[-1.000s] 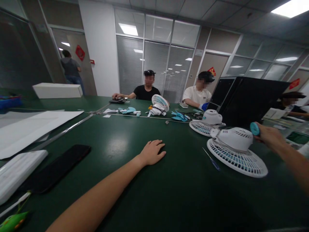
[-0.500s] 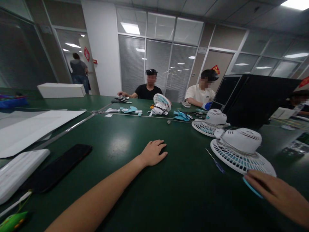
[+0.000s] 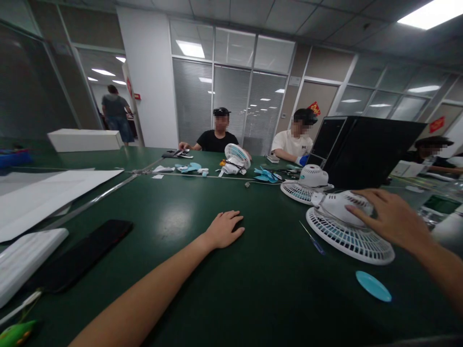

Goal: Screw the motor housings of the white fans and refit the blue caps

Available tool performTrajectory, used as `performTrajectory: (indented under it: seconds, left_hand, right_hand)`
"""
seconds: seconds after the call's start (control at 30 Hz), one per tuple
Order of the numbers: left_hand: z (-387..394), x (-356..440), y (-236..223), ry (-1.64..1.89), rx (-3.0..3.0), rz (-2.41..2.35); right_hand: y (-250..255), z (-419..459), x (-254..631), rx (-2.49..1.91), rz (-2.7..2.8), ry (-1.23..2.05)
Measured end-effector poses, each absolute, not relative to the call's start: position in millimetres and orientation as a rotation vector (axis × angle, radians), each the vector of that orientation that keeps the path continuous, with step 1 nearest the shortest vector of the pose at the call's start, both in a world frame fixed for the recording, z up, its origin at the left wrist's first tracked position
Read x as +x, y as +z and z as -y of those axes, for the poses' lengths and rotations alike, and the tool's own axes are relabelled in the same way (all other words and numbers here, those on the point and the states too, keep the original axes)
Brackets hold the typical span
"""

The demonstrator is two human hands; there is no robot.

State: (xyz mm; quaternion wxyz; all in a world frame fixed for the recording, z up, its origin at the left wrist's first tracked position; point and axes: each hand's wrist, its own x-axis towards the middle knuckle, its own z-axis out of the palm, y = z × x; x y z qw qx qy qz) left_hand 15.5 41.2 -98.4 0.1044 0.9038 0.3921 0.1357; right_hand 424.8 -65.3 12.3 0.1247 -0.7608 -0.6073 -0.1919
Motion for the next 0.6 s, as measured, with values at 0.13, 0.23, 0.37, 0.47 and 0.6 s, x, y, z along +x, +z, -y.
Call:
performTrajectory:
  seconds: [0.13, 0.23, 0.37, 0.47, 0.6]
  left_hand:
    - [-39.5, 14.5, -96.3, 0.397, 2.668, -1.160]
    - [-40.0, 14.0, -96.4, 0.402, 2.673, -1.147]
    - [-42.8, 13.7, -99.2, 0.416, 2.671, -1.130]
    - [-44.6, 13.7, -101.6, 0.431, 2.664, -1.124]
    - [-46.2, 13.9, -103.7, 0.450, 2.659, -1.117]
  right_hand:
    - [29.0, 7.1, 443.1, -2.384, 1.812, -0.341]
    - [27.8, -14.0, 452.6, -2.425, 1.816, -0.190]
    - [18.9, -5.4, 456.7, -2.390, 1.741, -0.236]
    - [15.5, 15.6, 456.6, -2.354, 1.591, -0.326]
    - [19.5, 37.9, 451.7, -2.220, 1.274, -0.390]
